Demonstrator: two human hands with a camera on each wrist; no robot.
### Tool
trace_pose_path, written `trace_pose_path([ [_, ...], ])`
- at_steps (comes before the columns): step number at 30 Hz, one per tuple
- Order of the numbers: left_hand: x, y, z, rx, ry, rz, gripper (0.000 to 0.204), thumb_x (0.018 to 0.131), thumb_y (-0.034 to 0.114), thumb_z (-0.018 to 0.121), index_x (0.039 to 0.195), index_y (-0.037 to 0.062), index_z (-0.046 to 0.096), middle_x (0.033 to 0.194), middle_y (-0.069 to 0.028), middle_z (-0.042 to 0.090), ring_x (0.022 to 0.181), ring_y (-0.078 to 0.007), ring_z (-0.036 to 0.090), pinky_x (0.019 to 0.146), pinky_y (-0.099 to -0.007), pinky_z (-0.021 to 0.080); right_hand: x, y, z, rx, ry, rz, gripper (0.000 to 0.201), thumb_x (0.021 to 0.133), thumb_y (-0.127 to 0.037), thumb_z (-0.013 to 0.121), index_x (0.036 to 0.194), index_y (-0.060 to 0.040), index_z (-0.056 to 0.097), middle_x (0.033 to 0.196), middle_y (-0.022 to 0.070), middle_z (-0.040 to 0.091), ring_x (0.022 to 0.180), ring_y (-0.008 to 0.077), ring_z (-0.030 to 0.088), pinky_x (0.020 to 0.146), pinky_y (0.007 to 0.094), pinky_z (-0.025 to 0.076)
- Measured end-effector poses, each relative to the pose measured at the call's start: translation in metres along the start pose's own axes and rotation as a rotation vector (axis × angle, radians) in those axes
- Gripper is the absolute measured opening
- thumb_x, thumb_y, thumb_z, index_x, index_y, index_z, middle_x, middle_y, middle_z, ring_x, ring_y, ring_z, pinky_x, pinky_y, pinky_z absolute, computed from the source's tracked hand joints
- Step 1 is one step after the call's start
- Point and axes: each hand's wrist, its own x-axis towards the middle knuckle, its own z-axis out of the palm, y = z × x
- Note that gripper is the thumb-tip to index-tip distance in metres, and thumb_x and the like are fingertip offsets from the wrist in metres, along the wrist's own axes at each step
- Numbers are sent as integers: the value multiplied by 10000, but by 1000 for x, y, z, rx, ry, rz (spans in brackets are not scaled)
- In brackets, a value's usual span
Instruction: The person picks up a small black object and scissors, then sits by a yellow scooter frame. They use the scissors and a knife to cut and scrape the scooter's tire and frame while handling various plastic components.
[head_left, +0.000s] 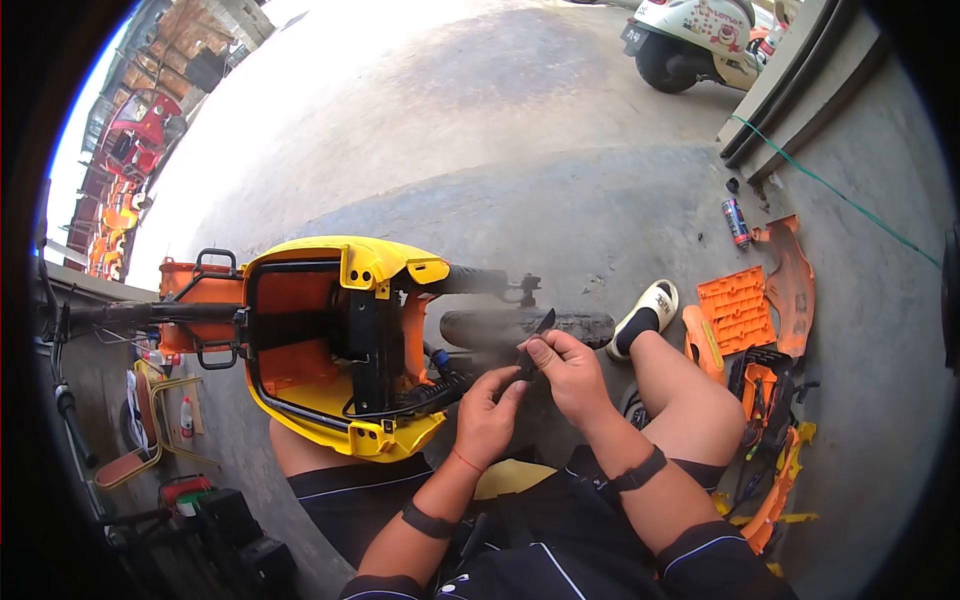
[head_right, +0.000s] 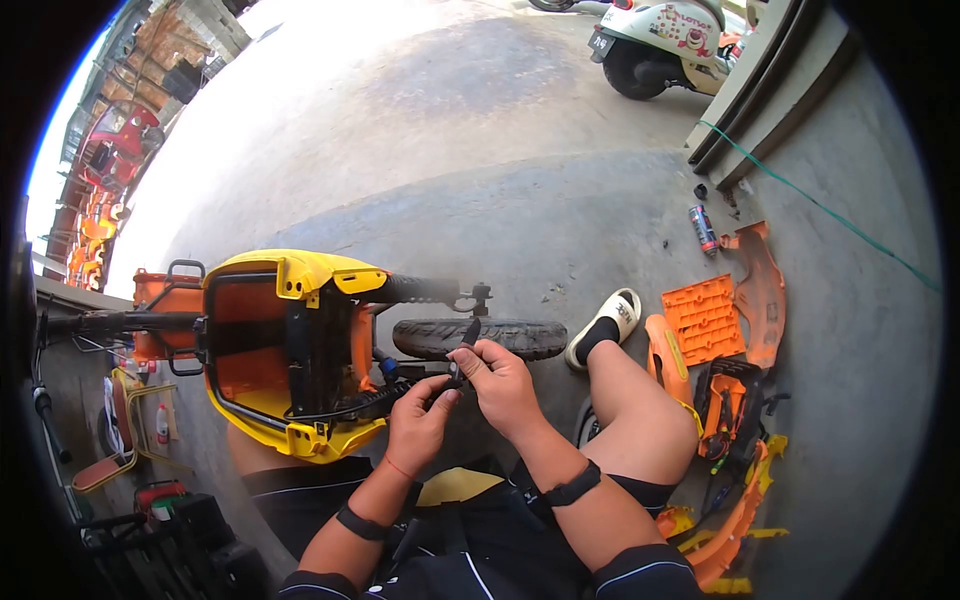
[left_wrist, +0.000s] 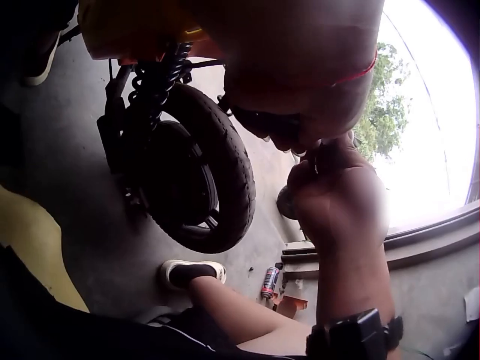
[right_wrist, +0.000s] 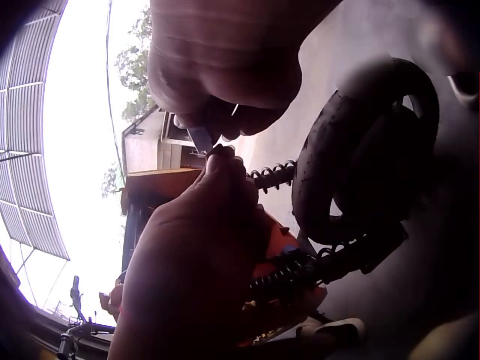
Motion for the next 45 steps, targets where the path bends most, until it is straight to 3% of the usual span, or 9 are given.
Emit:
trace_pose_path([
  [15, -6, -32, 4, -81, 211, -16, 351, 914, -40, 662, 1216, -4, 486, 971, -83, 671, 847, -104, 643, 740, -234, 517, -2, 47, 13, -24, 16, 87, 298, 1011, -301, 628, 871, -39, 651, 753, -56, 551, 703, 38, 420, 611, 243, 364],
  [22, -5, -12, 12, -93, 179, -191, 395, 949, 102, 683, 1262, -5, 468, 910, -99, 678, 816, -144, 659, 736, -271, 519, 5, 45, 5, 70, 74, 305, 314, 1013, -308, 608, 866, -34, 650, 739, -36, 566, 676, 49, 451, 601, 272, 375],
  [25, -5, -18, 20, 414, 152, 11, 492, 944, 250, 704, 1287, -4, 459, 960, -143, 662, 856, -283, 669, 766, -372, 522, 14, 49, -2, 2, 204, 423, 278, 1005, -282, 607, 901, -31, 666, 809, 3, 637, 732, 92, 542, 694, 269, 447],
  [29, -5, -14, 24, 794, 38, 165, 439, 944, 220, 643, 1294, 4, 491, 1031, -141, 649, 946, -338, 646, 811, -420, 514, 16, 52, 0, -313, 229, 373, 327, 983, -274, 616, 783, -16, 639, 718, 11, 614, 659, 98, 521, 593, 313, 427],
  [31, 1, -17, 23, 937, -54, 175, 414, 947, 205, 612, 1296, 8, 507, 1051, -139, 647, 970, -351, 638, 822, -432, 509, 18, 61, 4, -318, 262, 306, 402, 952, -354, 615, 795, 14, 650, 649, 123, 620, 630, 218, 601, 614, 407, 470],
  [34, 5, -18, 20, 1038, -66, 235, 362, 954, 171, 548, 1289, 34, 536, 1040, -144, 651, 961, -360, 645, 794, -457, 512, 20, 49, 0, -696, 158, 161, 497, 984, -423, 521, 774, 3, 666, 734, 229, 662, 691, 434, 638, 663, 511, 495],
  [39, 24, -24, 21, 556, 45, 77, 402, 962, 186, 511, 1346, 66, 522, 1088, -217, 672, 976, -422, 654, 808, -488, 532, -8, -28, 3, -1160, -32, 101, 549, 1005, -448, 434, 771, -36, 712, 788, 221, 701, 810, 429, 684, 782, 514, 541],
  [41, 34, -6, 17, 435, -12, -27, 425, 981, 192, 490, 1402, 140, 517, 1131, -247, 665, 996, -442, 651, 794, -507, 526, -16, -45, -5, -1035, -389, 163, 518, 990, -432, 485, 786, -14, 711, 755, 226, 680, 775, 425, 669, 749, 508, 528],
  [45, 51, 3, 22, 657, 8, -11, 440, 983, 214, 486, 1422, 216, 515, 1023, -239, 688, 913, -453, 663, 754, -536, 519, -27, -46, -10, -1177, -415, 37, 452, 972, -391, 522, 772, -37, 719, 755, 206, 693, 756, 410, 678, 726, 504, 538],
])
